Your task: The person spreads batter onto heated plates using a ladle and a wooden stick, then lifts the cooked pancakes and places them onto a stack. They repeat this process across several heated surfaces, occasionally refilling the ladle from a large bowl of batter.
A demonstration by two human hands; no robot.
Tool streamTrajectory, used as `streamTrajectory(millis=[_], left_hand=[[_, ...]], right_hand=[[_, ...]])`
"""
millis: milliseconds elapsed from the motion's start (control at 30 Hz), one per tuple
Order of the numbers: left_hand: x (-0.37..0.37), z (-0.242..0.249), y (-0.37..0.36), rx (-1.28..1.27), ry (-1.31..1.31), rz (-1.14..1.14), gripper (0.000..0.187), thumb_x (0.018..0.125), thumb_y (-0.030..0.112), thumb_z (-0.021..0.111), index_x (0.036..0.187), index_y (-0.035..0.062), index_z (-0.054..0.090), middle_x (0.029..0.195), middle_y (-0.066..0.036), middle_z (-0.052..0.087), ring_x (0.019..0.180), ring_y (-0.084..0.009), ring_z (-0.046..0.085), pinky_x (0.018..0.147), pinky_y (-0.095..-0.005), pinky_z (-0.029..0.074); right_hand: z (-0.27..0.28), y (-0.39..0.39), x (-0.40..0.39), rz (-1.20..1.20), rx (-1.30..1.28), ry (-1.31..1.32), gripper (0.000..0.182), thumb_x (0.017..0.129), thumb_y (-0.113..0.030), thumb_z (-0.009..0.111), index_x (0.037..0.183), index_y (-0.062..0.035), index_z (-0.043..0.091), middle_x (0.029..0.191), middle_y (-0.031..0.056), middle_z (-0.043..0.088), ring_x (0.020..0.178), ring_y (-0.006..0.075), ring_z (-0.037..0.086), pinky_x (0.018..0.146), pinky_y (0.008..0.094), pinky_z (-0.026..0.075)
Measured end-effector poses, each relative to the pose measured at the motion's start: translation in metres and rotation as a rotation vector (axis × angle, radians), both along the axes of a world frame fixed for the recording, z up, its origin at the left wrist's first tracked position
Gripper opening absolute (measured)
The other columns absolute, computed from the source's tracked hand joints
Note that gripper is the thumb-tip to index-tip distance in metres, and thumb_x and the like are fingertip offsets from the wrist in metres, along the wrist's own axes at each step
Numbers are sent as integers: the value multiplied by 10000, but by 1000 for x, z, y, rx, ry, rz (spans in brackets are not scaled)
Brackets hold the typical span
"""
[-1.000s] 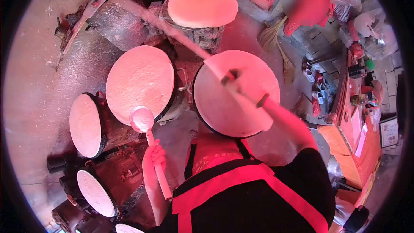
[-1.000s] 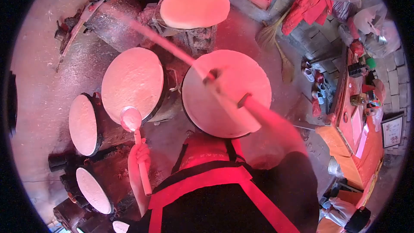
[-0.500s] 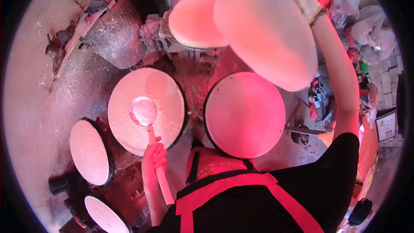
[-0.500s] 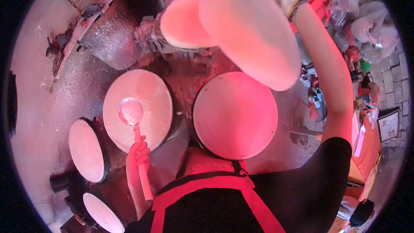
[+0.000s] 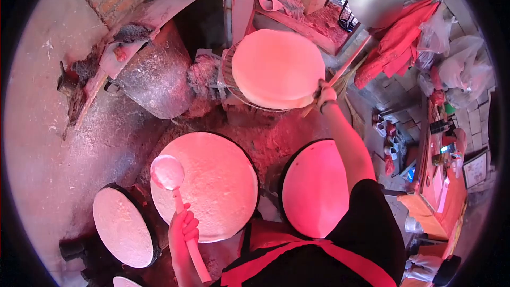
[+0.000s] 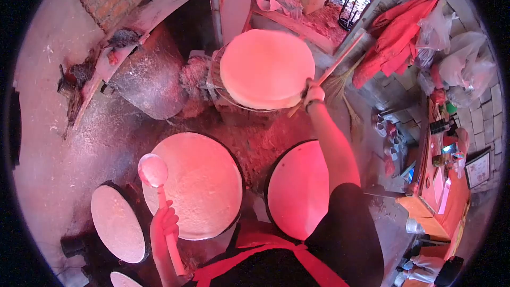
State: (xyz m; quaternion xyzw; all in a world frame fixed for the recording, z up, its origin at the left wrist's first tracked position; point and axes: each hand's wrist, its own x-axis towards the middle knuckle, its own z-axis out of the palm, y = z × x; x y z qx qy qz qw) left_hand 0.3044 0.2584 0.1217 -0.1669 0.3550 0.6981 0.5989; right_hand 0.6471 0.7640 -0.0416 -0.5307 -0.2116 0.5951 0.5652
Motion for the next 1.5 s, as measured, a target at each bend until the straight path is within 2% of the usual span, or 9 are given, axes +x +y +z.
streamTrajectory(millis=[433, 600, 800, 1000, 1167, 1267, 1333, 1433, 1500], left_hand=[[166, 24, -92, 114, -162, 290, 223, 956, 31, 439, 1169, -38, 440, 709, 6, 386, 507, -47, 332, 362, -155, 267], [304, 29, -172, 191, -334, 459, 206, 974, 47, 416, 1155, -48, 442, 706, -10, 394, 515, -57, 350, 376, -176, 301], [458, 15, -297, 376, -538, 831, 231, 957, 49, 432, 1150, -78, 435, 708, -22, 397, 513, -66, 366, 393, -187, 325], [675, -32, -519, 561, -399, 1464, 137, 940, 40, 459, 1052, -39, 467, 691, -10, 373, 487, -59, 335, 364, -181, 294], [774, -58, -469, 443, -161, 2066, 129, 955, 64, 464, 1056, -15, 448, 688, 4, 370, 502, -52, 335, 367, -164, 279], [866, -92, -494, -26, -102, 2373, 172, 1002, 158, 403, 1070, 8, 450, 717, -9, 416, 512, -58, 348, 392, -183, 305], [909, -123, -482, -1086, -139, 2213, 200, 999, 158, 395, 1146, 41, 465, 776, -54, 498, 569, -78, 427, 442, -204, 348], [994, -215, -487, -2253, -163, 1361, 339, 946, 99, 433, 1275, 68, 506, 873, -143, 605, 716, -164, 580, 599, -291, 469], [1080, -236, -542, -2502, 25, 682, 372, 909, 69, 457, 1275, 64, 520, 891, -164, 623, 768, -201, 608, 665, -337, 495]], right_hand=[[-15, -56, 2, -280, 156, -147, 182, 903, -212, 584, 999, -59, 604, 640, 25, 541, 506, 128, 492, 453, 283, 389], [47, -245, 37, 706, 153, -66, 194, 903, -191, 575, 1080, -113, 563, 609, -66, 426, 472, 31, 398, 397, 218, 294], [89, -496, 74, 1719, -51, 195, 233, 908, -130, 529, 1140, -118, 509, 701, 20, 557, 414, 73, 409, 364, 227, 286], [80, -792, 148, 2450, -386, 408, 402, 932, -392, 567, 1118, -38, 527, 709, 68, 578, 420, 117, 463, 358, 254, 361], [76, -830, 155, 2961, -469, 138, 524, 901, -526, 549, 1074, -31, 545, 688, 37, 563, 437, 87, 434, 384, 222, 363], [58, -906, 208, 3193, -464, -45, 543, 895, -556, 536, 1051, -37, 561, 674, 35, 570, 432, 91, 440, 381, 229, 353], [62, -923, 236, 3326, -429, -162, 565, 877, -584, 543, 1045, -45, 572, 661, 35, 576, 423, 101, 449, 376, 247, 341], [68, -955, 278, 3480, -285, -386, 590, 858, -611, 550, 1028, -47, 581, 654, 35, 580, 429, 99, 450, 386, 241, 342], [56, -1029, 347, 3539, -264, -558, 505, 909, -494, 553, 1117, -36, 581, 667, 30, 585, 447, 100, 469, 411, 242, 376]])
